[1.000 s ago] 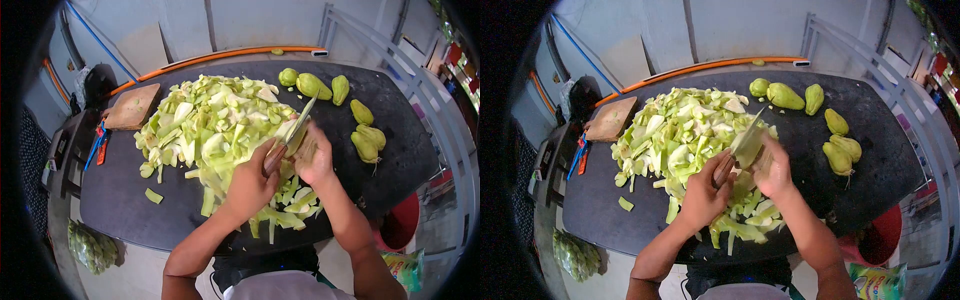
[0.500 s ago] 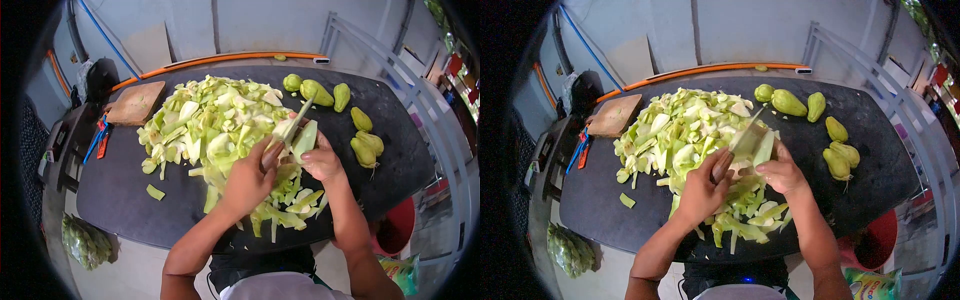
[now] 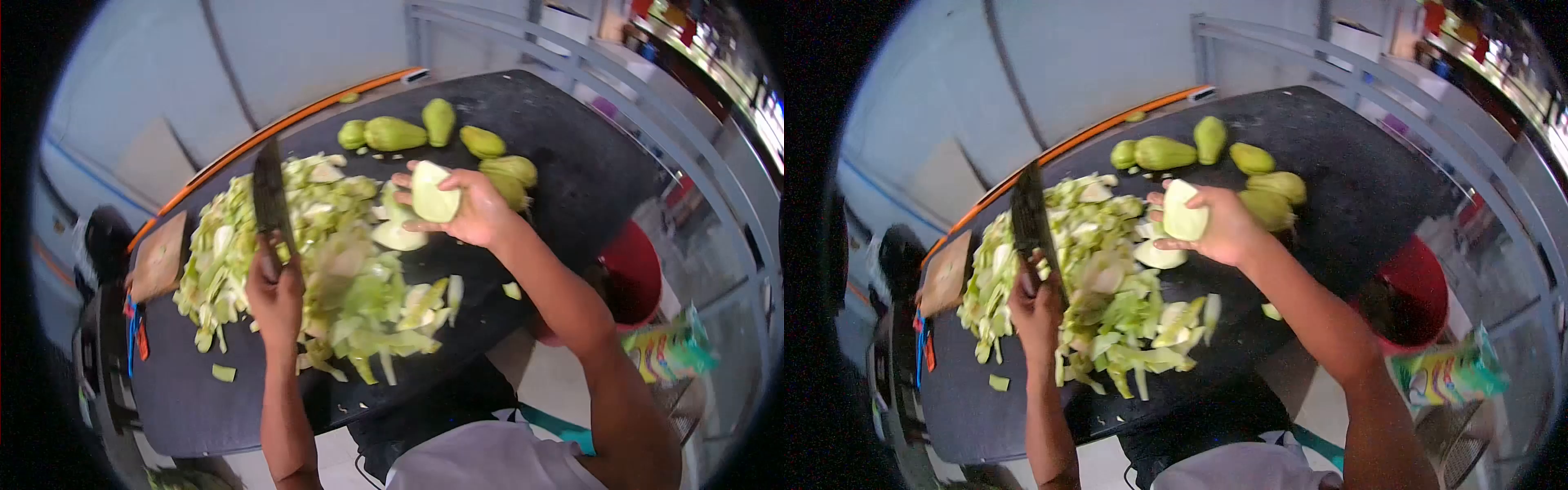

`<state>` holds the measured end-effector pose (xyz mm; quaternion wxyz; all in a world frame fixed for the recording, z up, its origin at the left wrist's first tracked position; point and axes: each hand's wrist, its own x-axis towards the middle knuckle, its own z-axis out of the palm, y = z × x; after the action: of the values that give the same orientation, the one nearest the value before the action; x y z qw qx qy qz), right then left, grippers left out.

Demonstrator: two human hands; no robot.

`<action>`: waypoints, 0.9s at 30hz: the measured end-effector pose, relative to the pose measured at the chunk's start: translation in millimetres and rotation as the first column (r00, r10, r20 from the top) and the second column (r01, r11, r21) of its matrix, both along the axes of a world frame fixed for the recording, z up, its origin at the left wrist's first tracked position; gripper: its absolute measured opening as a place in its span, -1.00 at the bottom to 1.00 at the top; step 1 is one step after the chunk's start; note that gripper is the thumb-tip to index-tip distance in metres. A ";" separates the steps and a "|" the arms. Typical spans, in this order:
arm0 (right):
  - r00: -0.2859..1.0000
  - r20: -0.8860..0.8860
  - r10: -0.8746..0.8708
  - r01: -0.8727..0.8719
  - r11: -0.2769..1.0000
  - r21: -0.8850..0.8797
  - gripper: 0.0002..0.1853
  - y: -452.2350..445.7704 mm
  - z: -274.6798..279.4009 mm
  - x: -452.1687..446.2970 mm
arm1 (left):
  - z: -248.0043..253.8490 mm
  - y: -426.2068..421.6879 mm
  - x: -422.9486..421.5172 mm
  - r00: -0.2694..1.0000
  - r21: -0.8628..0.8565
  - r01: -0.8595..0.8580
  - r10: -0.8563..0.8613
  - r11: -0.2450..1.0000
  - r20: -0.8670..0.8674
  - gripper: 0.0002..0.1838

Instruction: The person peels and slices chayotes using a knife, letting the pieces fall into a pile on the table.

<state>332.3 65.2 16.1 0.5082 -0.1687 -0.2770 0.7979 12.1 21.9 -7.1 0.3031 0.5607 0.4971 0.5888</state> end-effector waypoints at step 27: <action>0.134 0.648 -0.749 -0.210 0.618 0.758 -0.60 -33.2 23.4 45.2 | 17.1 -5.8 -4.8 0.991 -0.096 -0.041 0.053 0.995 0.126 -0.63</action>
<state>377.5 32.0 39.5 0.3871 -0.4696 -0.7681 0.1991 7.3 16.2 10.0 0.3463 0.4951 0.5165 0.6068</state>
